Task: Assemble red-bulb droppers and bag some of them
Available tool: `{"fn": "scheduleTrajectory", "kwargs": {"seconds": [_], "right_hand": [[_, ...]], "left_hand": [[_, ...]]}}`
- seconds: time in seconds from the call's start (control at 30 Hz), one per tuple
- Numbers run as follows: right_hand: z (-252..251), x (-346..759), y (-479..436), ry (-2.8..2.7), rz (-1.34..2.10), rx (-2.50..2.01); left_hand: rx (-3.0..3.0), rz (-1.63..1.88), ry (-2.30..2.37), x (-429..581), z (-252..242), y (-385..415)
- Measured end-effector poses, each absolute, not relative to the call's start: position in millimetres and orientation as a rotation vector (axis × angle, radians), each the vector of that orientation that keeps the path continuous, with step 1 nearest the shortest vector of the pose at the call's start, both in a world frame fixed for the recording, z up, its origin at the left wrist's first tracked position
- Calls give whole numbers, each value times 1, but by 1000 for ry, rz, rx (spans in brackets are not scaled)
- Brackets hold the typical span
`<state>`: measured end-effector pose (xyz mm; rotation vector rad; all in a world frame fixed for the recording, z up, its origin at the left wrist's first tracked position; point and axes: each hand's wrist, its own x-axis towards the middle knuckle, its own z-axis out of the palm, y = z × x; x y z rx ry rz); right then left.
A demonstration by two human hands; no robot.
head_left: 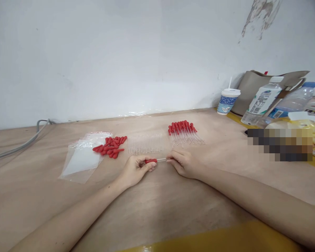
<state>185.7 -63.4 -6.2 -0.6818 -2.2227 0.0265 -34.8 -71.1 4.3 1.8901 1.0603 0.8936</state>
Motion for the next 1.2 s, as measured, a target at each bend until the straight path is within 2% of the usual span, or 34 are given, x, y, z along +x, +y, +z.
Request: {"fn": "scheduleTrajectory", "kwargs": {"seconds": [0.5, 0.93, 1.2], "right_hand": [[-10, 174, -61, -2299, 31, -747], [5, 168, -65, -2354, 399, -951], [19, 169, -71, -2385, 418, -1131]], "left_hand": [[1909, 880, 1073, -35, 5, -73], [2027, 868, 1095, -35, 4, -75], [2192, 927, 1294, -36, 8, -73]]}}
